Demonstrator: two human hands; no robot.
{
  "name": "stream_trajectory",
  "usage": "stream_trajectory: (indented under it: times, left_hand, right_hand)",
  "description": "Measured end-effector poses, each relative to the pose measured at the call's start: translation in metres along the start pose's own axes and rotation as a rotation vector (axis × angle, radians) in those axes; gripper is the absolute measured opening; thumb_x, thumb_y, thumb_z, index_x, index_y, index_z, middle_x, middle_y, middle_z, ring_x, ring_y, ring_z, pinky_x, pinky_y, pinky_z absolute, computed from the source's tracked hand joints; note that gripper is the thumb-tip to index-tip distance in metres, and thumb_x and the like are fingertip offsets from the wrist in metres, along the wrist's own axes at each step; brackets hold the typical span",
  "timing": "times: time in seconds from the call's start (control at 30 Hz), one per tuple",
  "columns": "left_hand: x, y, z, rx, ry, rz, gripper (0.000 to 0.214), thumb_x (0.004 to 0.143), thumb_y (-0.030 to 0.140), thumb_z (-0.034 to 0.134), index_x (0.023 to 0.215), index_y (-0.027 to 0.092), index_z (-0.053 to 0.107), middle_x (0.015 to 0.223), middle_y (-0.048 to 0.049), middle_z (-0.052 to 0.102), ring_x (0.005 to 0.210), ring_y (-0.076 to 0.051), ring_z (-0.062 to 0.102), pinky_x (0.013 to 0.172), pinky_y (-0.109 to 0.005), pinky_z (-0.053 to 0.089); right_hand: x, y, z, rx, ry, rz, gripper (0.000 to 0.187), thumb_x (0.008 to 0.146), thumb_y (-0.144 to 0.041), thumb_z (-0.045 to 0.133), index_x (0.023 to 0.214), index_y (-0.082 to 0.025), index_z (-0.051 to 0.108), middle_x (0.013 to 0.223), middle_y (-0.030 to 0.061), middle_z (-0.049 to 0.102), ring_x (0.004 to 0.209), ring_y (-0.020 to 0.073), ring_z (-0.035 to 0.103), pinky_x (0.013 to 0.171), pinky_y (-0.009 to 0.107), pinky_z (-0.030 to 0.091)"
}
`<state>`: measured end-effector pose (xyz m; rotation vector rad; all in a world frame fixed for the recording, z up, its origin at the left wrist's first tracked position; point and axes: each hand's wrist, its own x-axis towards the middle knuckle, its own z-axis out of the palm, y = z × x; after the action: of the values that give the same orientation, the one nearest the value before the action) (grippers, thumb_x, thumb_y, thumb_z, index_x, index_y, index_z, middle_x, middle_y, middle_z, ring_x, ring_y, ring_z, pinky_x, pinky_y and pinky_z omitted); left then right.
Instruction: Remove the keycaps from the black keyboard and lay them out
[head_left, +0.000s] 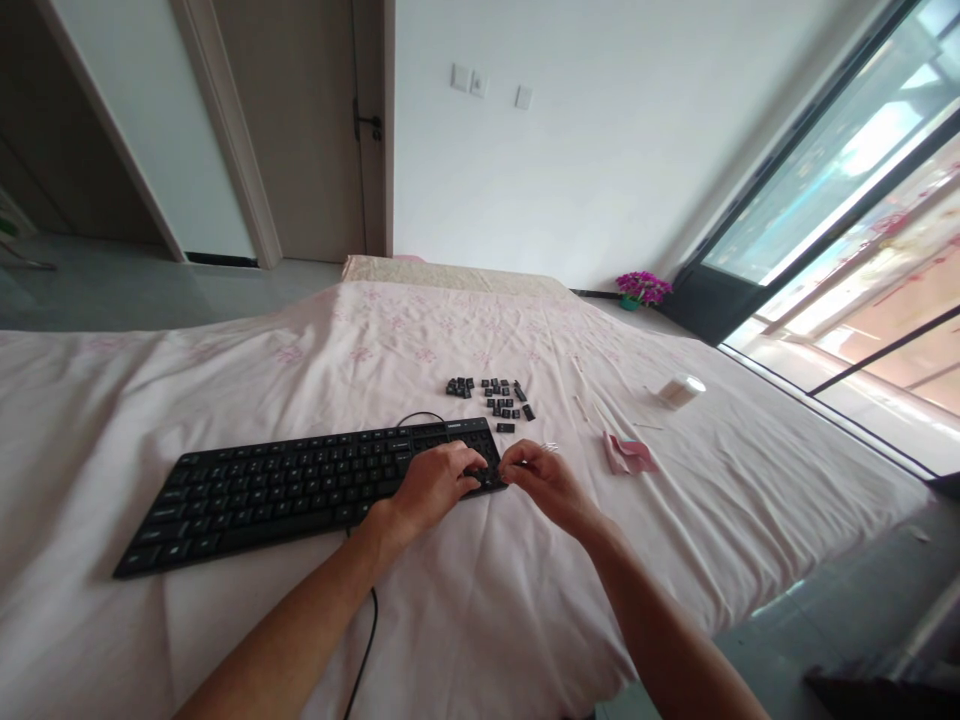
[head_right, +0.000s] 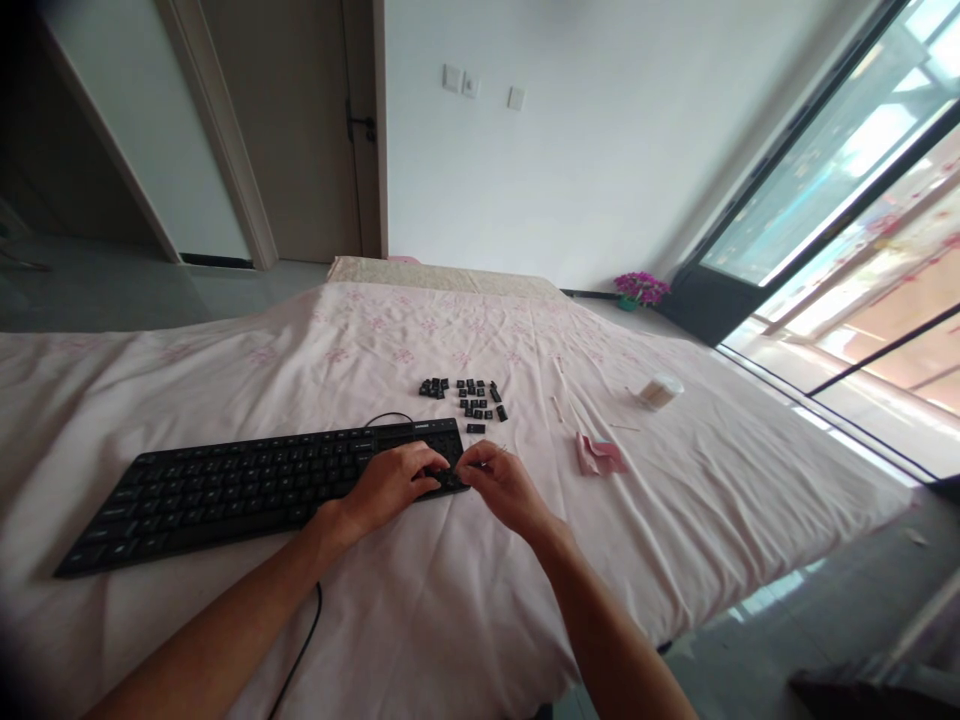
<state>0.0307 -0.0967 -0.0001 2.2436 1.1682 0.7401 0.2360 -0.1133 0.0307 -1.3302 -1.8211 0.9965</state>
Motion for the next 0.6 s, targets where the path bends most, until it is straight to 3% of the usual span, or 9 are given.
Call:
stream_trajectory:
  times: [0.13,0.33,0.6]
  left_hand:
    - [0.003,0.001,0.002,-0.010,-0.025,0.044,0.021,0.079,0.022,0.067,0.100,0.026,0.069,0.095,-0.0003,0.067,0.089,-0.018,0.062,0.079,-0.026,0.045]
    - [0.013,0.003,0.020,0.086,-0.016,0.094,0.013,0.078,0.026,0.070,0.090,0.023,0.069,0.091,-0.0014,0.064,0.087,-0.019,0.060,0.076,-0.028,0.043]
    - [0.010,0.005,0.023,-0.016,0.055,0.085,0.011,0.088,0.024,0.057,0.080,0.018,0.060,0.080,-0.0018,0.061,0.080,-0.016,0.056,0.075,-0.027,0.043]
  right_hand:
    - [0.002,0.000,0.004,-0.119,0.003,-0.092,0.012,0.084,-0.022,0.056,0.079,-0.019,0.066,0.080,0.0017,0.063,0.078,0.0162,0.059,0.070,0.026,0.046]
    - [0.001,-0.007,0.006,-0.202,-0.072,-0.238,0.016,0.089,-0.019,0.053,0.081,-0.020,0.066,0.081,0.0020,0.064,0.083,0.0170,0.060,0.078,0.029,0.046]
    - [-0.003,-0.033,0.015,-0.431,-0.061,-0.382,0.020,0.095,-0.020,0.048,0.091,-0.023,0.067,0.086,0.0046,0.064,0.085,0.0200,0.058,0.079,0.033,0.048]
